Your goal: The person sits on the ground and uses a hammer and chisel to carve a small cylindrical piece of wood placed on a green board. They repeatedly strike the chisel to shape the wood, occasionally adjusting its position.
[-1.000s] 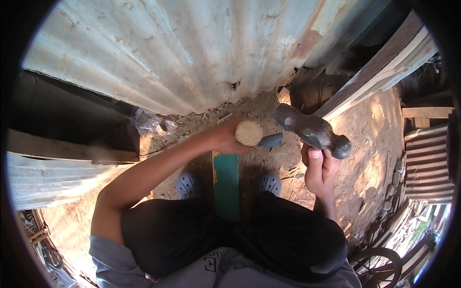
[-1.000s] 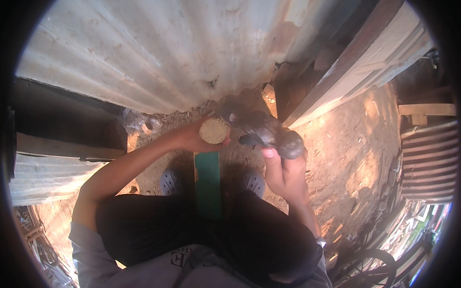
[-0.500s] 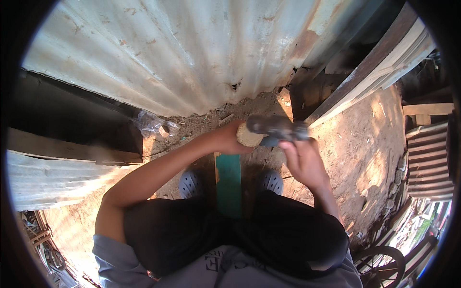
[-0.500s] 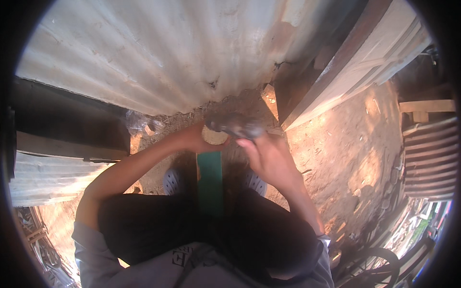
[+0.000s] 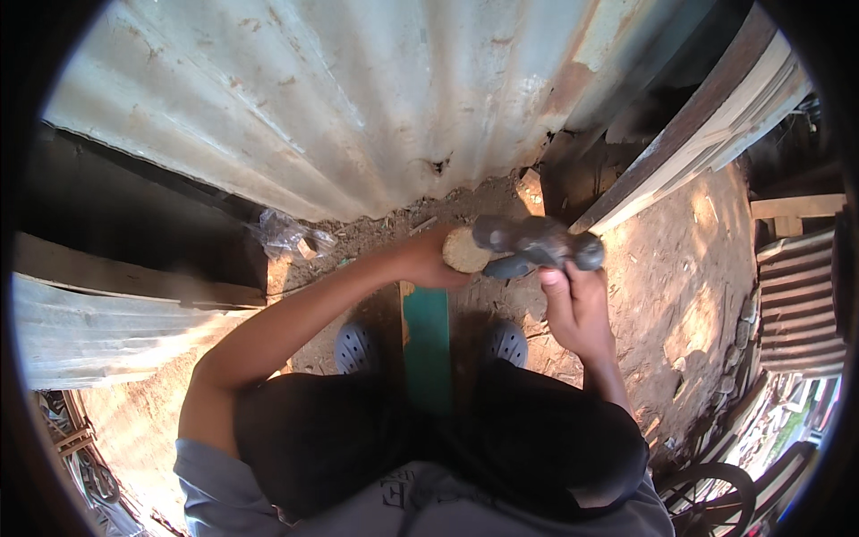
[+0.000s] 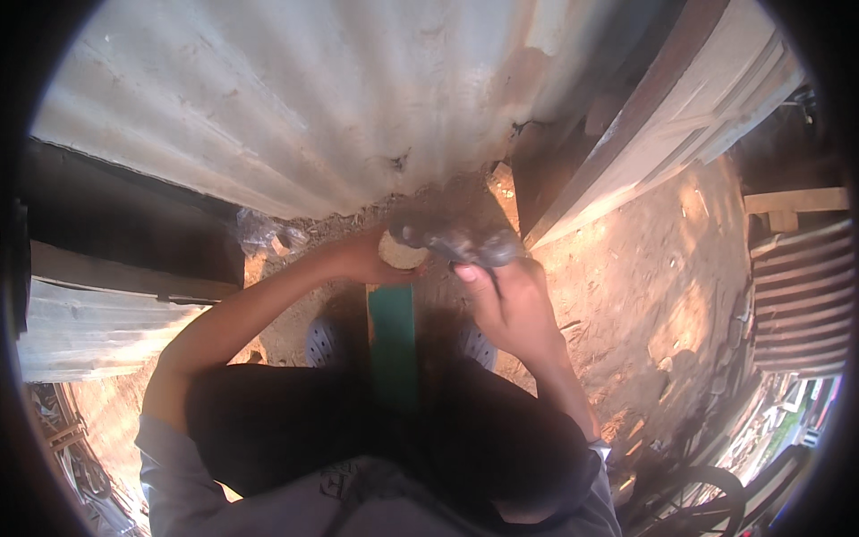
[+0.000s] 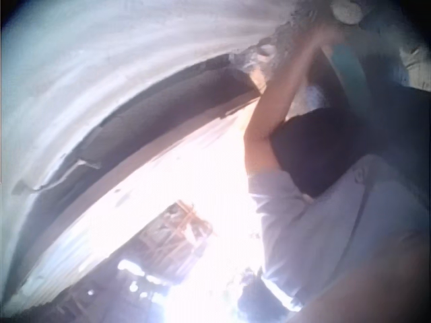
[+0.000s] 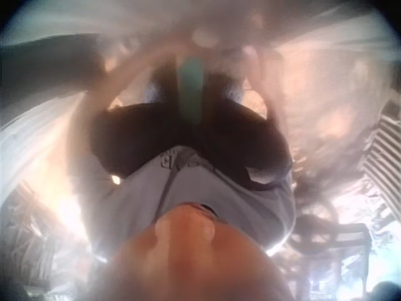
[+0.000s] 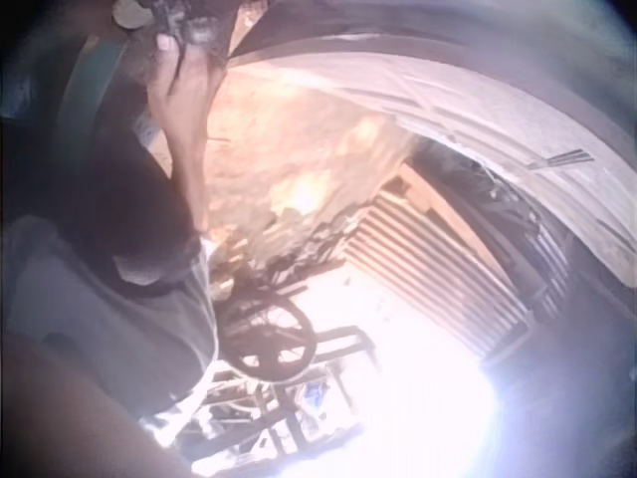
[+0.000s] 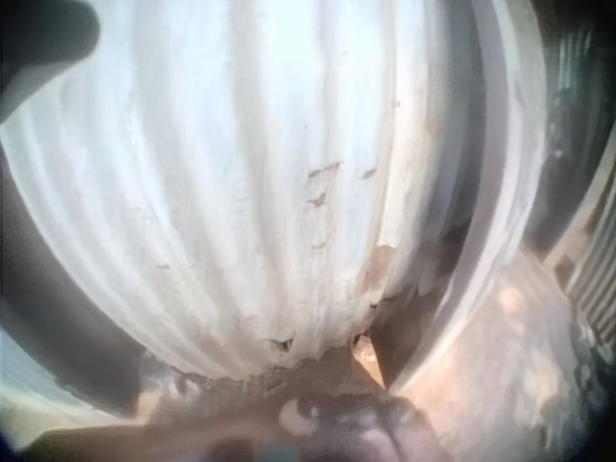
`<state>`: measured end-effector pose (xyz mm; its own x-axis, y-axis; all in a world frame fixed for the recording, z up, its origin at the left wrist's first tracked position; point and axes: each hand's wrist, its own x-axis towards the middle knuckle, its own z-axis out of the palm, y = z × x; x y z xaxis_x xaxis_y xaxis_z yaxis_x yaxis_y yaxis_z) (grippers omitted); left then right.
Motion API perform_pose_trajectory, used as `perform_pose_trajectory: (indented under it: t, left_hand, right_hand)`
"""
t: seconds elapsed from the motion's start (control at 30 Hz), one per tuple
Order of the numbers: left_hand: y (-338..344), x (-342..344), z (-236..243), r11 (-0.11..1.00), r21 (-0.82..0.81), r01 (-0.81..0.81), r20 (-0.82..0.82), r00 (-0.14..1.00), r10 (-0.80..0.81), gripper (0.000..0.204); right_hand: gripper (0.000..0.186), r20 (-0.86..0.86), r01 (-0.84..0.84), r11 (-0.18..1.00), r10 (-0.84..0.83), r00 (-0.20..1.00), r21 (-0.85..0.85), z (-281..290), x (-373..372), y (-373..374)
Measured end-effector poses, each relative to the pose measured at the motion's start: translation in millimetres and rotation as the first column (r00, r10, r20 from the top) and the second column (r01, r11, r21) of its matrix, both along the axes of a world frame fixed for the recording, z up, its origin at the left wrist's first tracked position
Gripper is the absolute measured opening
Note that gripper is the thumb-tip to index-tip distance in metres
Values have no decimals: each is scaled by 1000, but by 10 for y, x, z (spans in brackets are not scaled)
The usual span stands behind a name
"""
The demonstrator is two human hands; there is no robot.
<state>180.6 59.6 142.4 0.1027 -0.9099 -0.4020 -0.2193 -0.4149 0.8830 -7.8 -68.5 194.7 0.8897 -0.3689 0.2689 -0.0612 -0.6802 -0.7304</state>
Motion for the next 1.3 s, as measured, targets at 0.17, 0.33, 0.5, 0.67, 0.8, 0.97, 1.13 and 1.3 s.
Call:
perform_pose_trajectory:
  t: [0.17,0.33,0.5,0.67,0.8,0.97,1.13,1.3]
  left_hand:
    - [-21,101,-401,985,-11,174,-46,984,-174,84]
    - [13,-32,202,981,186,52,73,995,-67,90]
    - [-11,89,-193,974,143,176,27,983,-182,88]
    - [126,7,34,993,117,-23,131,991,7,56]
    - [83,25,22,979,201,20,74,997,-36,59]
    - [178,57,-350,1000,-21,18,173,985,-14,46]
    - [92,105,-247,982,165,88,-9,996,-88,49]
    - [123,-28,47,990,134,29,107,993,-44,62]
  right_hand:
    - [24,-77,-88,994,92,993,57,-212,-35,-53]
    - [25,101,36,983,-55,993,179,-185,-68,-46]
    - [23,32,-22,976,16,999,217,-242,-46,-10]
    - [23,109,-73,983,55,993,169,-228,20,-46]
    - [25,35,-42,980,36,999,195,-286,-80,-25]
    - [22,-78,-46,970,66,995,237,-164,35,-5]
    - [24,-54,-42,977,54,997,207,-264,-98,-29]
    - [31,40,2,963,-13,999,269,-255,41,34]
